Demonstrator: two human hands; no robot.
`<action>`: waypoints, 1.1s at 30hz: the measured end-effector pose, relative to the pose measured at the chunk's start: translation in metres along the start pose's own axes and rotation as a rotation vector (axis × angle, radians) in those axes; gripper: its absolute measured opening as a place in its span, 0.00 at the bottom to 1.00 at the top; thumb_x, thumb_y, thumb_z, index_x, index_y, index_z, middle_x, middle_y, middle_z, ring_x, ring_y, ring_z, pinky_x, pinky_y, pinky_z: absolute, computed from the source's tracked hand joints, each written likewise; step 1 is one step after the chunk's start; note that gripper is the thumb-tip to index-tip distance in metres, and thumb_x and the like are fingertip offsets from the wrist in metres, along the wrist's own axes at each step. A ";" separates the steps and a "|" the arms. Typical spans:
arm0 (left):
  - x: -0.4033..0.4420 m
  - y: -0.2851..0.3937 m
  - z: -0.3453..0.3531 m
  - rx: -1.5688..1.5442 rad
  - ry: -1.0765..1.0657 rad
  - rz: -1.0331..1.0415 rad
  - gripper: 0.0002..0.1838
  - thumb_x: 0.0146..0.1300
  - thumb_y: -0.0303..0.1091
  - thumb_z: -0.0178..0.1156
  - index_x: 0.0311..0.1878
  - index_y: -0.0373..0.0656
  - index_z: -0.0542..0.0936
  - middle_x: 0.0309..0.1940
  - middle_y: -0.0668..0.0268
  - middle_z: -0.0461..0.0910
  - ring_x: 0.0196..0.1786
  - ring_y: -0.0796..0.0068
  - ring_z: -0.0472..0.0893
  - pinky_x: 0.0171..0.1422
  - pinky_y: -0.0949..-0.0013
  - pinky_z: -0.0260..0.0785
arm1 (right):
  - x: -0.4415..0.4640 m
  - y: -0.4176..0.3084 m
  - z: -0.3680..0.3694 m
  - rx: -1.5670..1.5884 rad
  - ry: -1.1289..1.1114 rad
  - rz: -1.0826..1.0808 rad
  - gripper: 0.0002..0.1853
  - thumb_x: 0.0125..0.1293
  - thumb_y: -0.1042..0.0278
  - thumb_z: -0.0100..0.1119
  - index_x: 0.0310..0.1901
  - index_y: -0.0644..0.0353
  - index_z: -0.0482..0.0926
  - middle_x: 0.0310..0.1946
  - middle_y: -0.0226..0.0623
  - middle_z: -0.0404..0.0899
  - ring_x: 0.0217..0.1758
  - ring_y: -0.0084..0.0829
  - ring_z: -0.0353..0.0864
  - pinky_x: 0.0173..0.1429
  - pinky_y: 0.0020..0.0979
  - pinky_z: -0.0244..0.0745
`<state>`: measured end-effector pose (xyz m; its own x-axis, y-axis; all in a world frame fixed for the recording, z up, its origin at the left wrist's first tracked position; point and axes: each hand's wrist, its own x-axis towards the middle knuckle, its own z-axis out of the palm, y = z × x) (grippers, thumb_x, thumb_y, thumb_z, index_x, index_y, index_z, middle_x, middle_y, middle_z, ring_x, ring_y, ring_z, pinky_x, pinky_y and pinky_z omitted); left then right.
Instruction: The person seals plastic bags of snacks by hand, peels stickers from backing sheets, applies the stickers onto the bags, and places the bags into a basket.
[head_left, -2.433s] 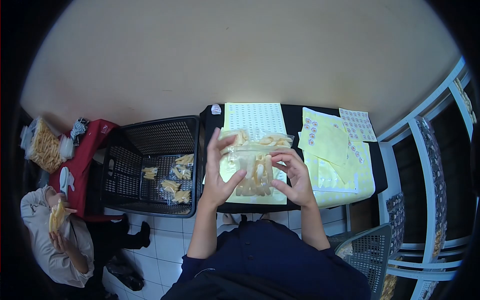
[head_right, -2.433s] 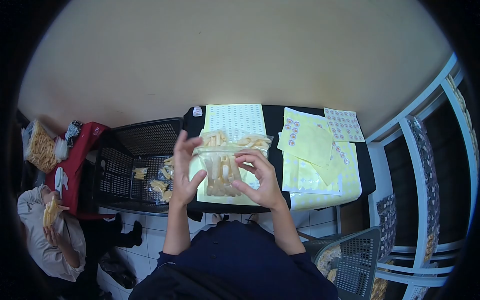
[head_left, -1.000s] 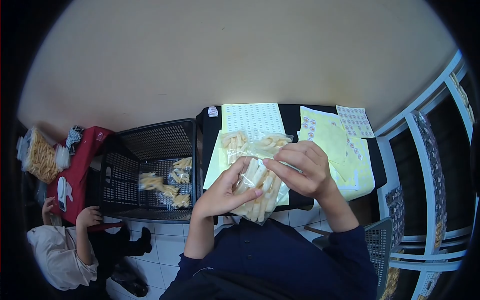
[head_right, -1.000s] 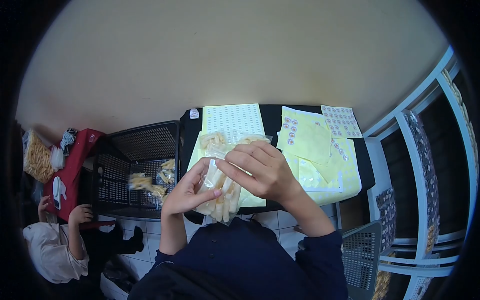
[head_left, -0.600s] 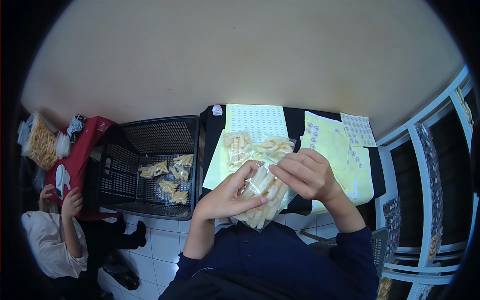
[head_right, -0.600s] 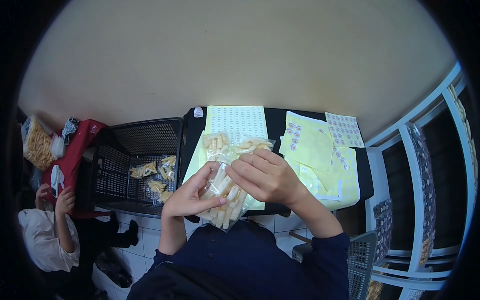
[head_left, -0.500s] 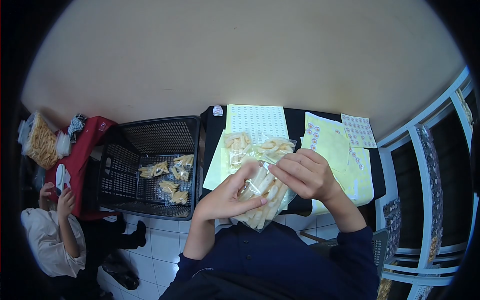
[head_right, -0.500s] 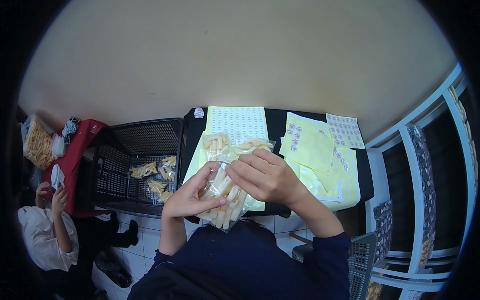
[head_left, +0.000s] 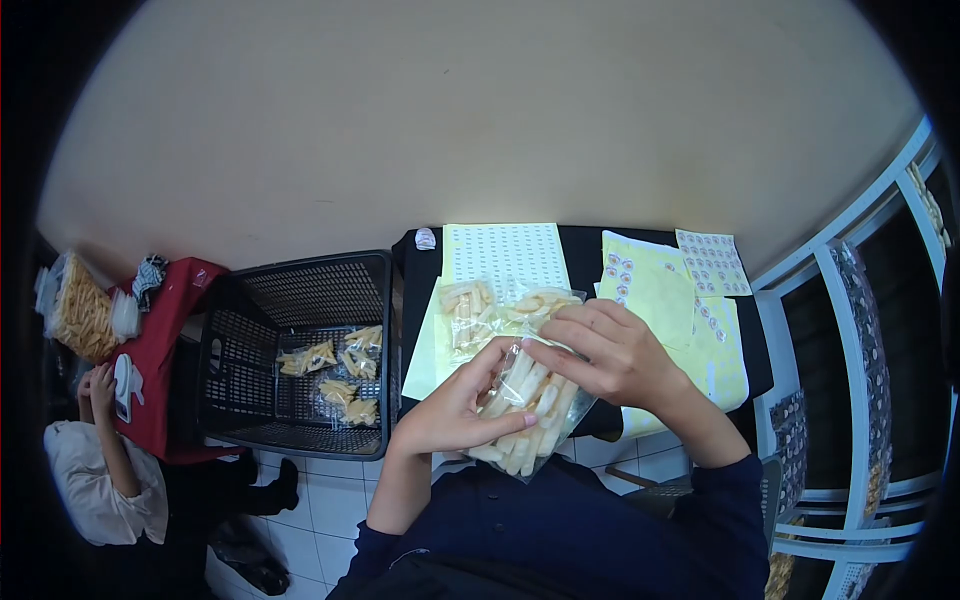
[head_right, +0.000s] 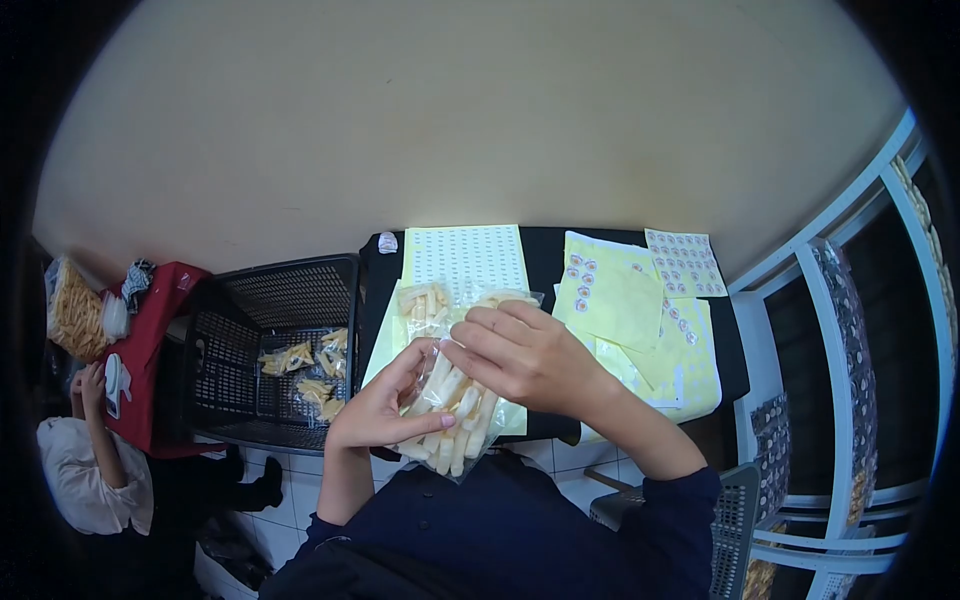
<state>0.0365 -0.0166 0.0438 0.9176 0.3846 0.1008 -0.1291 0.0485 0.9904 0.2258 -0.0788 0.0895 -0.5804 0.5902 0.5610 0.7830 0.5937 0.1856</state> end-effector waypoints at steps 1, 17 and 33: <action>0.001 -0.001 0.000 -0.003 0.003 -0.008 0.33 0.49 0.23 0.61 0.58 0.36 0.56 0.51 0.60 0.64 0.56 0.76 0.62 0.59 0.74 0.55 | -0.001 0.001 0.000 0.045 0.013 0.028 0.12 0.46 0.71 0.55 0.36 0.59 0.78 0.33 0.31 0.73 0.40 0.28 0.74 0.43 0.28 0.69; 0.002 0.000 -0.002 0.007 -0.037 0.021 0.35 0.46 0.23 0.62 0.58 0.33 0.56 0.52 0.60 0.64 0.58 0.74 0.62 0.60 0.72 0.53 | 0.002 -0.006 -0.005 0.171 0.149 0.162 0.10 0.42 0.73 0.61 0.31 0.57 0.78 0.33 0.30 0.72 0.39 0.29 0.73 0.43 0.30 0.67; -0.009 0.003 0.004 0.027 -0.013 0.044 0.36 0.47 0.23 0.62 0.58 0.33 0.56 0.53 0.59 0.63 0.59 0.73 0.62 0.61 0.72 0.52 | 0.002 -0.015 -0.010 0.095 0.040 0.092 0.11 0.44 0.72 0.55 0.33 0.55 0.77 0.34 0.29 0.73 0.42 0.28 0.73 0.47 0.31 0.66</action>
<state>0.0295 -0.0234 0.0459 0.9162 0.3734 0.1453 -0.1594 0.0070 0.9872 0.2155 -0.0918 0.0954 -0.4961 0.6235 0.6043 0.8070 0.5879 0.0560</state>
